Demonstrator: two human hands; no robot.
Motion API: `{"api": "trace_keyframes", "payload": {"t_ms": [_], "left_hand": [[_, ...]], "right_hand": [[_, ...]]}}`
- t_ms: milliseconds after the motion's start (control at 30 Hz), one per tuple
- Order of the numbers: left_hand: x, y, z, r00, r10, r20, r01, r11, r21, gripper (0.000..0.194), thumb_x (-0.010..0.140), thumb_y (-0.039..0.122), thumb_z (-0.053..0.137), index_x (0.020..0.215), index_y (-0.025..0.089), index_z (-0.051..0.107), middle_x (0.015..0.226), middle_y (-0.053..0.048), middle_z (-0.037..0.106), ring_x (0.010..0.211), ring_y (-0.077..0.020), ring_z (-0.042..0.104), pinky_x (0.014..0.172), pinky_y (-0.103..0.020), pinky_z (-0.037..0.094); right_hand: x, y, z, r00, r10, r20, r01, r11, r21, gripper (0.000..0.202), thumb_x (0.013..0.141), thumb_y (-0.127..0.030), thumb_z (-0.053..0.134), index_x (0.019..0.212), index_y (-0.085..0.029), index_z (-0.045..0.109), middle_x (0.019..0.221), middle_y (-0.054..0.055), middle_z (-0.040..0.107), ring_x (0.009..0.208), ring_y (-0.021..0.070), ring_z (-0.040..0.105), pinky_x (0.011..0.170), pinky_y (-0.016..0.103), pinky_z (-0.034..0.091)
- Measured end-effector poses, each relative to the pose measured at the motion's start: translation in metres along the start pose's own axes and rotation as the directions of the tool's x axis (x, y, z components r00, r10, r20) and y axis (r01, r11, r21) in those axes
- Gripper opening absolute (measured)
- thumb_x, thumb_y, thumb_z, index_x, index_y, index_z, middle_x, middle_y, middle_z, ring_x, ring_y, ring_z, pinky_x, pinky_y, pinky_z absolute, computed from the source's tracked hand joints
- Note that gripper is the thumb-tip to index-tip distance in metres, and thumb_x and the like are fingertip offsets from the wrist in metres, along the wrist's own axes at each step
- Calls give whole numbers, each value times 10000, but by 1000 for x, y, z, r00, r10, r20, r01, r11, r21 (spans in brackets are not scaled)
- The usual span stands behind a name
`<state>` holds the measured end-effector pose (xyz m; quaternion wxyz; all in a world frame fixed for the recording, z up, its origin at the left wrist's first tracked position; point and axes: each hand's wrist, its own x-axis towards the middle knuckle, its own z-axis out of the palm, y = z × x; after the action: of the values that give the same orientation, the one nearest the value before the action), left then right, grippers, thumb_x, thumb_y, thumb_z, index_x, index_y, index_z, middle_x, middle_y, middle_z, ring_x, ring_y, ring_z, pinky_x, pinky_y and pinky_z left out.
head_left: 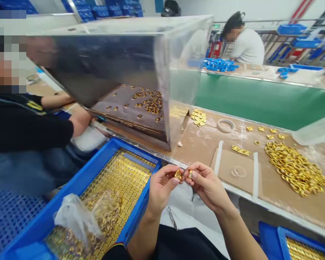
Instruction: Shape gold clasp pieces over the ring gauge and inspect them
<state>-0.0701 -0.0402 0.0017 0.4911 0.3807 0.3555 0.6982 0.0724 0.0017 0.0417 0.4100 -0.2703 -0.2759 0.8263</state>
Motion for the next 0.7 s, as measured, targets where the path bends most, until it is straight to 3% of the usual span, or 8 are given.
{"api": "trace_keyframes", "payload": {"t_ms": [200, 400, 533, 700], "left_hand": [[18, -12, 25, 981, -77, 175, 95, 991, -99, 308, 788, 445, 845, 992, 220, 790, 875, -51, 779, 673, -129, 696, 623, -227, 578], [31, -19, 37, 920, -169, 354, 239, 957, -165, 250, 808, 366, 844, 1009, 224, 799, 868, -46, 784, 655, -118, 704, 622, -210, 587], [33, -25, 42, 890, -198, 411, 299, 933, -198, 239, 813, 339, 841, 1010, 212, 794, 900, -56, 786, 662, -123, 711, 620, -212, 591], [30, -27, 47, 883, -218, 416, 328, 921, -211, 240, 824, 374, 828, 992, 209, 786, 888, -60, 777, 651, -124, 701, 612, -221, 594]], "right_hand": [[-16, -8, -21, 996, -43, -83, 54, 989, 141, 255, 690, -305, 954, 813, -187, 766, 741, -10, 740, 622, 39, 636, 629, 105, 514], [-31, -4, -27, 941, -246, -233, 277, 954, 115, 191, 749, -266, 915, 829, -230, 746, 788, -39, 729, 643, 43, 651, 641, 120, 524], [-39, -3, -35, 938, -248, -243, 277, 957, 91, 198, 743, -271, 920, 876, -225, 779, 785, -19, 727, 664, 48, 648, 678, 122, 534], [-37, 1, -44, 955, -225, -192, 268, 933, 239, 295, 684, -256, 959, 926, -250, 790, 783, -32, 686, 654, 37, 603, 720, 131, 559]]}}
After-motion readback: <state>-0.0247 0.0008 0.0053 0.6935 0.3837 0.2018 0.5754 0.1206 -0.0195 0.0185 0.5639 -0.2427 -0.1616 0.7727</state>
